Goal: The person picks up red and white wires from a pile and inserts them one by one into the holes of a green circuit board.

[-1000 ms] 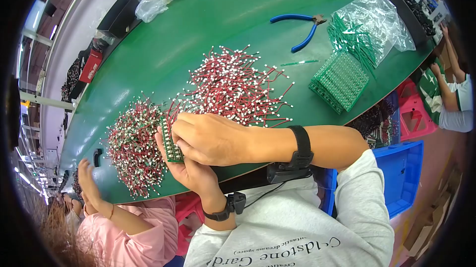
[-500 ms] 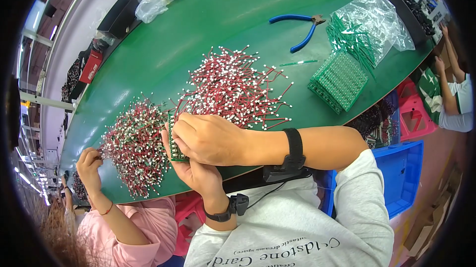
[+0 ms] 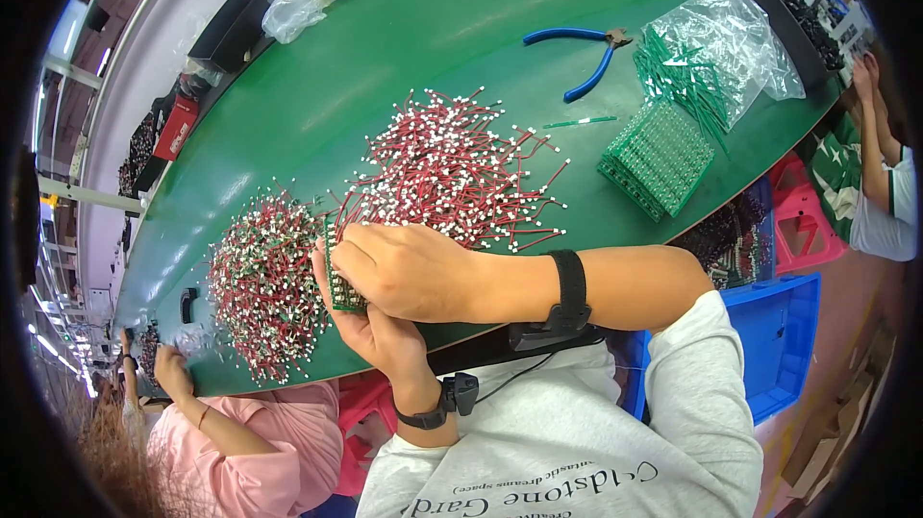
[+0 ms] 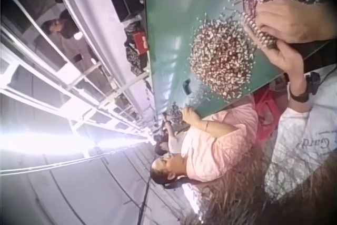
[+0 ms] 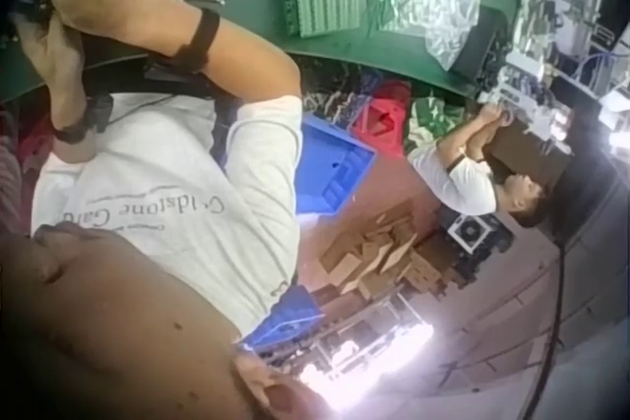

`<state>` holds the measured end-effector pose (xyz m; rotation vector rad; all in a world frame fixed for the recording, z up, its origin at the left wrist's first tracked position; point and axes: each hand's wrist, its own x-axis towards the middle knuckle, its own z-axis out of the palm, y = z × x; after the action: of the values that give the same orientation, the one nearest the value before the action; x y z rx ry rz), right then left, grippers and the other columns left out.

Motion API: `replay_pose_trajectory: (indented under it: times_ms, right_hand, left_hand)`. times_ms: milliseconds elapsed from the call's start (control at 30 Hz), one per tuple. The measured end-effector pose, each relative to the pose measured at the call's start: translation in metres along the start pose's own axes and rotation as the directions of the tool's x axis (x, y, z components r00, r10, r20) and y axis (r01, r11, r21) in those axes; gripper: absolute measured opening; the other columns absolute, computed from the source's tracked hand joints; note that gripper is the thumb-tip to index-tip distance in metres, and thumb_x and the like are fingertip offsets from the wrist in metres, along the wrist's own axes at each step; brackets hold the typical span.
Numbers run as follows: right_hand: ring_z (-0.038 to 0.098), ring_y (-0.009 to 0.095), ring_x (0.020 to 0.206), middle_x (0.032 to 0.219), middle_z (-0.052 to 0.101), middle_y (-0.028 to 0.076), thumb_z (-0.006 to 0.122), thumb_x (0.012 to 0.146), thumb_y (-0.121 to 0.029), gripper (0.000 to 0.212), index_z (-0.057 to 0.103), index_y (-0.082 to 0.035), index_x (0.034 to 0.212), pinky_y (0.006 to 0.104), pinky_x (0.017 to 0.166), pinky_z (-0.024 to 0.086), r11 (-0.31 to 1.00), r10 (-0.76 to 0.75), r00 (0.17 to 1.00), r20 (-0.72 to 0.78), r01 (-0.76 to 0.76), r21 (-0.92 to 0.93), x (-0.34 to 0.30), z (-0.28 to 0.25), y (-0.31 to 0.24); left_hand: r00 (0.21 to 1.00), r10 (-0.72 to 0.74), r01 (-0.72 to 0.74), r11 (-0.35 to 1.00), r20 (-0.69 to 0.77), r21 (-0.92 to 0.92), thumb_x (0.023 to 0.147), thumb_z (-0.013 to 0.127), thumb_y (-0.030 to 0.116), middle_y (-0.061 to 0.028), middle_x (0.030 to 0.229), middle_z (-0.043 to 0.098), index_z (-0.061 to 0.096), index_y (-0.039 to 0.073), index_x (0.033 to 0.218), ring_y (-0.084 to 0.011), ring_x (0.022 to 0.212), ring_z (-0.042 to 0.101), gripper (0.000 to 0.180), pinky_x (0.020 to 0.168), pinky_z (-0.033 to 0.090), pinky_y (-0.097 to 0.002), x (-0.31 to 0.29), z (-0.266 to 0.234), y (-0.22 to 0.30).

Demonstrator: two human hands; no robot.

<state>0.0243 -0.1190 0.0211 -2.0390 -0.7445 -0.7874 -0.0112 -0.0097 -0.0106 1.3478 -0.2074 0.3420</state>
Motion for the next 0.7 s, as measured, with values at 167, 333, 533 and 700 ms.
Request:
replay_pose_trajectory:
  times_ms: [167, 333, 533, 700]
  right_hand:
    - [0.060, 0.026, 0.064, 0.075, 0.053, 0.009, 0.066, 0.082, -0.005, 0.013, 0.054, -0.002, 0.085, 0.0352, 0.055, 0.050, 0.999, 0.043, 0.999, 0.026, -0.043, 0.021, 0.002, -0.003, 0.003]
    - [0.060, 0.029, 0.066, 0.077, 0.055, 0.011, 0.068, 0.079, -0.002, 0.015, 0.053, -0.001, 0.084, 0.0368, 0.055, 0.050, 0.992, 0.064, 0.998, -0.012, -0.062, 0.113, 0.002, -0.001, 0.006]
    - [0.060, 0.031, 0.065, 0.080, 0.055, 0.012, 0.065, 0.083, -0.003, 0.012, 0.055, -0.001, 0.089, 0.0384, 0.057, 0.050, 0.975, 0.170, 0.979, 0.113, -0.184, 0.124, 0.005, -0.006, 0.001]
    - [0.061, 0.032, 0.072, 0.092, 0.056, 0.013, 0.062, 0.085, -0.001, 0.020, 0.058, -0.001, 0.105, 0.0386, 0.060, 0.052, 0.937, 0.187, 0.976, 0.112, -0.211, 0.277, 0.005, -0.006, 0.010]
  left_hand:
    - [0.999, 0.035, -0.034, 0.997, -0.019, 0.070, 0.084, 0.034, -0.014, -0.0145, 0.152, 0.033, 0.022, -0.007, 0.148, -0.0220, 0.126, 0.047, 0.065, 0.107, 0.035, -0.0340, 0.002, 0.003, 0.004]
    - [0.996, -0.056, 0.045, 0.987, 0.072, 0.151, 0.083, 0.034, -0.016, -0.0143, 0.151, 0.034, 0.025, -0.007, 0.148, -0.0221, 0.128, 0.045, 0.066, 0.108, 0.035, -0.0344, -0.001, -0.004, 0.006]
    - [0.994, -0.097, 0.095, 0.994, -0.049, -0.051, 0.080, 0.034, -0.016, -0.0146, 0.151, 0.035, 0.021, -0.006, 0.149, -0.0245, 0.130, 0.044, 0.071, 0.110, 0.035, -0.0365, 0.002, -0.003, -0.002]
    - [0.987, -0.089, 0.075, 0.991, -0.134, -0.106, 0.072, 0.035, -0.014, -0.0166, 0.151, 0.034, 0.019, -0.006, 0.149, -0.0281, 0.134, 0.041, 0.080, 0.112, 0.033, -0.0406, 0.011, -0.006, 0.002]
